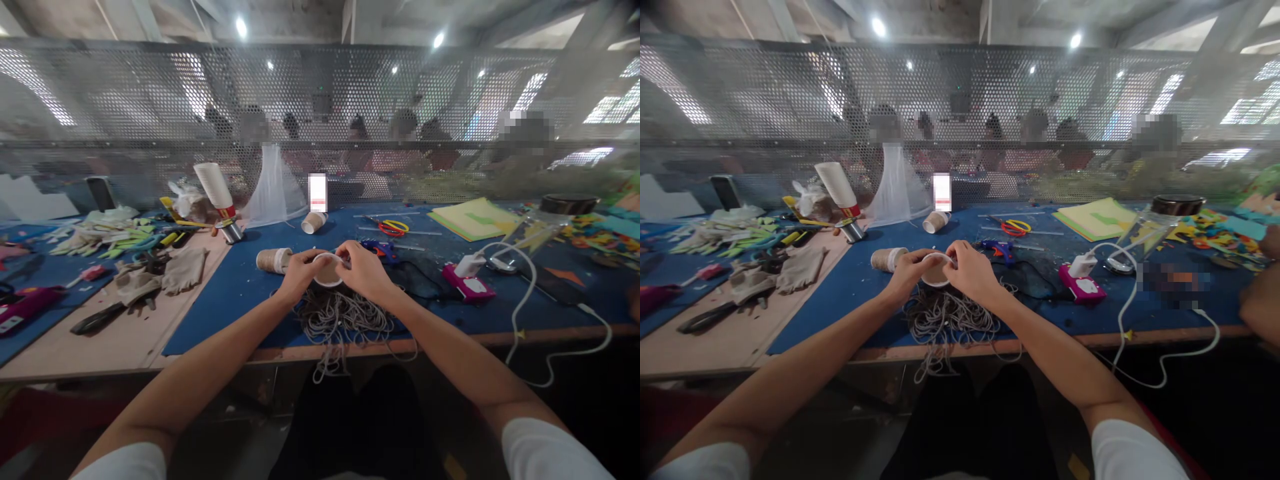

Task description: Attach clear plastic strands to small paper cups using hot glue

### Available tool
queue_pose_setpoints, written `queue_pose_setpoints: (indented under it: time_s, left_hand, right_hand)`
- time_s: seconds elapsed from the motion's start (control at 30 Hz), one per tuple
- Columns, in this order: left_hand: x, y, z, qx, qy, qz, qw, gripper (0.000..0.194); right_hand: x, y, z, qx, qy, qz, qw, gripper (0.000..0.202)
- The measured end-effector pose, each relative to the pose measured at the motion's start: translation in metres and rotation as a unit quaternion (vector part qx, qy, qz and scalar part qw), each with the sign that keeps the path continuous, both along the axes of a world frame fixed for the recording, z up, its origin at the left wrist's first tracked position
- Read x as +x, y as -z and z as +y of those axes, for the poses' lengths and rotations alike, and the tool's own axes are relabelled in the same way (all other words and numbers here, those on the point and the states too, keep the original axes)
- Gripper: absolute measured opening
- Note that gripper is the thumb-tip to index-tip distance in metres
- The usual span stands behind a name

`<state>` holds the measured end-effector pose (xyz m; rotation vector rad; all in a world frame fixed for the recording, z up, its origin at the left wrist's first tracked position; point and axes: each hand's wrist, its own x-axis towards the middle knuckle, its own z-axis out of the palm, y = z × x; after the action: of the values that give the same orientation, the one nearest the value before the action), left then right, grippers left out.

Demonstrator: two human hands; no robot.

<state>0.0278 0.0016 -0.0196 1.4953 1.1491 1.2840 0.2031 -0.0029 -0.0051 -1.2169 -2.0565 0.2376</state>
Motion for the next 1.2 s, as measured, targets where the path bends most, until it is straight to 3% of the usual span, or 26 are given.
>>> queue_pose_setpoints:
  time_s: [0.3, 0.47, 0.63, 0.73, 0.93, 1.2]
  left_hand:
    - [0.000, 0.003, 0.001, -0.016, -0.002, -0.025, 1.000, 0.031]
    - [-0.004, 0.005, 0.004, -0.045, -0.007, -0.074, 0.996, 0.032]
    - [-0.008, 0.004, 0.008, -0.109, -0.003, -0.139, 0.984, 0.035]
    - [-0.007, -0.001, 0.004, -0.127, 0.003, -0.162, 0.979, 0.035]
    - [-0.011, -0.015, -0.005, -0.147, 0.132, -0.227, 0.954, 0.043]
    - [-0.020, -0.026, -0.006, -0.099, 0.193, -0.251, 0.943, 0.044]
  right_hand:
    - [-0.001, -0.001, 0.000, -0.011, 0.002, 0.007, 1.000, 0.020]
    - [0.002, -0.002, 0.001, -0.043, -0.044, 0.049, 0.997, 0.027]
    - [0.003, -0.001, 0.002, -0.056, -0.086, 0.056, 0.993, 0.062]
    - [0.002, 0.000, 0.001, -0.043, -0.074, 0.013, 0.996, 0.070]
    - [0.005, -0.002, 0.004, 0.009, -0.063, 0.033, 0.997, 0.061]
    - [0.012, -0.008, 0.008, 0.031, -0.071, 0.088, 0.993, 0.055]
